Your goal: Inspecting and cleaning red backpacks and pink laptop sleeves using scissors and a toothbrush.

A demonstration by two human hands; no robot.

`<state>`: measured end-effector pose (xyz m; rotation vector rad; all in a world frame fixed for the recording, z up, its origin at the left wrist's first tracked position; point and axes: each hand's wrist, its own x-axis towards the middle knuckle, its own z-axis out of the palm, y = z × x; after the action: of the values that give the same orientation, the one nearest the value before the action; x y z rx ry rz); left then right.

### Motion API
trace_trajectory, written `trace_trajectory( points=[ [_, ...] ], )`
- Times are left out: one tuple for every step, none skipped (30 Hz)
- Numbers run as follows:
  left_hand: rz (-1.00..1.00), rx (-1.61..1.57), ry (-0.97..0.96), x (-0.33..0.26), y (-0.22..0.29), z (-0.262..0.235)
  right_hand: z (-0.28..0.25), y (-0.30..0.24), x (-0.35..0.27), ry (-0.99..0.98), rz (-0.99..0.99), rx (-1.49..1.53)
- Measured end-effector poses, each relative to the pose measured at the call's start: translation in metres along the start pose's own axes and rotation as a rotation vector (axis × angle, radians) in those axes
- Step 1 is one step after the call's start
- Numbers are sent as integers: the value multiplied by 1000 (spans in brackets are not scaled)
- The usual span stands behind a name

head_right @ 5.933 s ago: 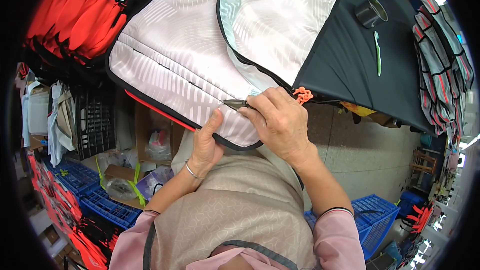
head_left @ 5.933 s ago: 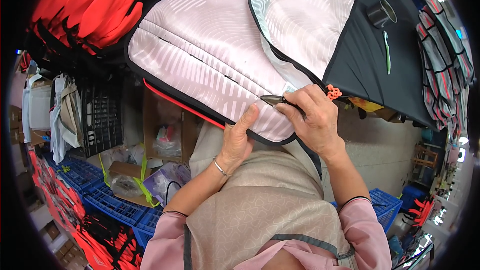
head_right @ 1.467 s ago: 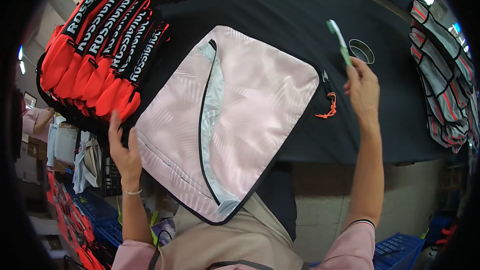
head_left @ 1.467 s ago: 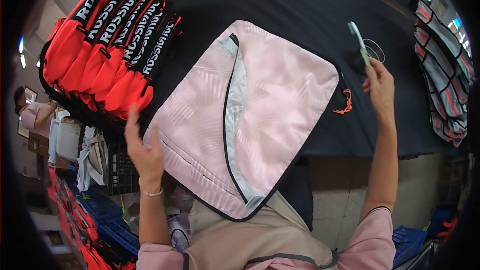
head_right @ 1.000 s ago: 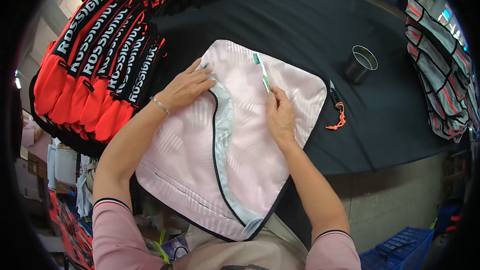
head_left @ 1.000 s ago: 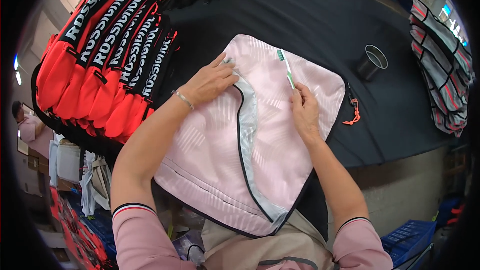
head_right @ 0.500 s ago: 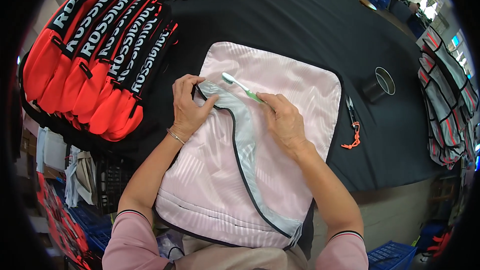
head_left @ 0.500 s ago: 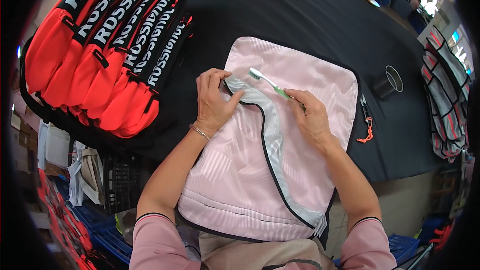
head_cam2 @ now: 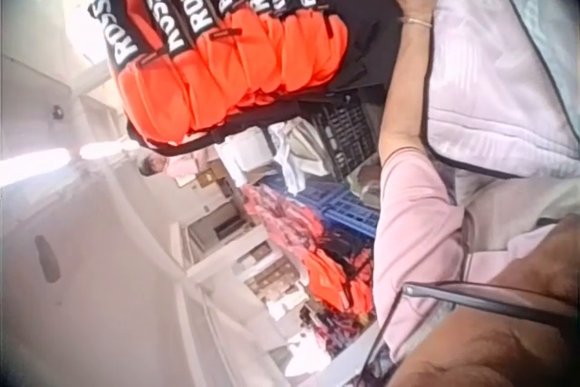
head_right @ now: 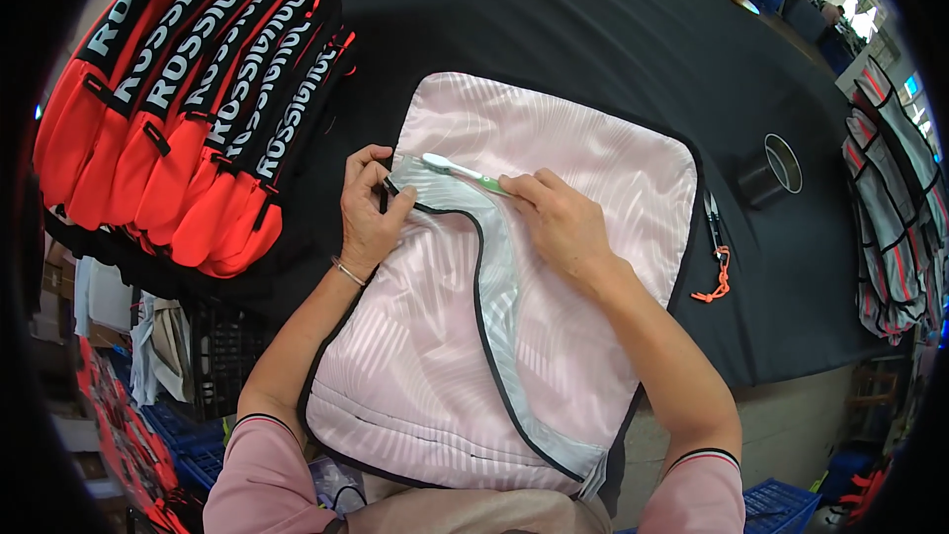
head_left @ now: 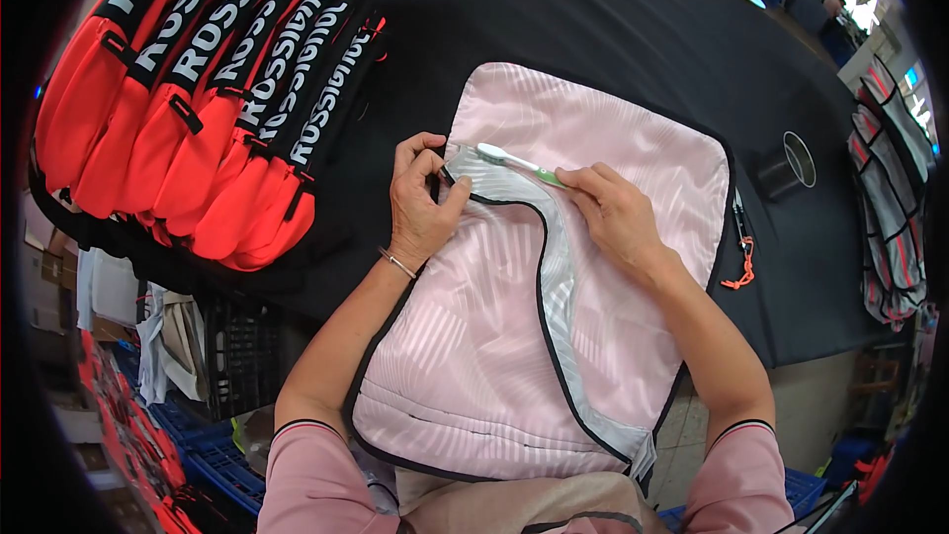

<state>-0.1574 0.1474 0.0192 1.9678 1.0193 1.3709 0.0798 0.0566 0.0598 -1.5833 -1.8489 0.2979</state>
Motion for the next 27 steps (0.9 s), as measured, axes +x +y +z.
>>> trace_trajectory(
  points=[
    [0,2,-2,0,-1,0,4,1,5,1,1,2],
    [-28,-36,-11,1,-1,1,8,3,10,6,-36,-6],
    [-59,-74,-21,0,-1,1,12,1,15,10,-72,-14],
    [-60,-73,-21,0,-1,1,14,-2,21,9,-72,-12],
    [-30,-75,-8,0,-1,1,15,-8,28,-20,-61,-8],
    [-4,-78,-1,0,-3,1,17,-10,30,-50,-43,-2],
    [-8,-79,-6,-1,-4,1,17,-7,28,-52,-37,-1],
    [-14,-75,-12,-1,-5,2,17,-2,25,-42,-52,-58],
    [-17,-69,-9,-1,-3,1,14,1,23,-32,-76,-117],
    [-19,-72,-8,-1,-3,1,10,4,16,-35,-76,-119],
    [-2,-21,2,-2,-2,-1,6,6,6,-37,-51,-157],
    [15,29,9,-3,-1,-2,2,6,-5,-40,-23,-194],
    [12,23,3,-4,0,-2,-2,5,-14,-41,-15,-197],
    [-9,7,22,-5,2,-2,-7,4,-23,-52,6,-241],
    [-27,-10,38,-5,2,-2,-10,2,-32,-58,30,-285],
    [-28,-16,27,-6,1,-2,-13,0,-42,-57,42,-287],
    [-16,-7,35,-7,0,-2,-15,-1,-54,-72,65,-308],
    [-3,2,45,-8,-1,-1,-17,-3,-64,-87,85,-330],
    [1,-7,55,-9,-1,-1,-20,-7,-74,-86,97,-331],
    [0,-12,43,-10,0,-1,-22,-13,-84,-122,118,-364],
    [9,-4,67,-12,1,-1,-25,-20,-95,-160,142,-395],
    [17,4,91,-15,1,-1,-28,-27,-104,-162,159,-394],
    [-6,6,100,-17,2,-2,-31,-35,-113,-178,162,-398],
    [-12,35,101,-18,8,-4,-33,-41,-123,-194,166,-403],
    [-10,20,119,-20,10,-4,-35,-46,-134,-195,183,-402],
    [-8,4,137,-23,11,-3,-36,-50,-145,-203,161,-394],
    [-11,-1,126,-25,11,-4,-38,-54,-156,-210,136,-385]
  ],
)
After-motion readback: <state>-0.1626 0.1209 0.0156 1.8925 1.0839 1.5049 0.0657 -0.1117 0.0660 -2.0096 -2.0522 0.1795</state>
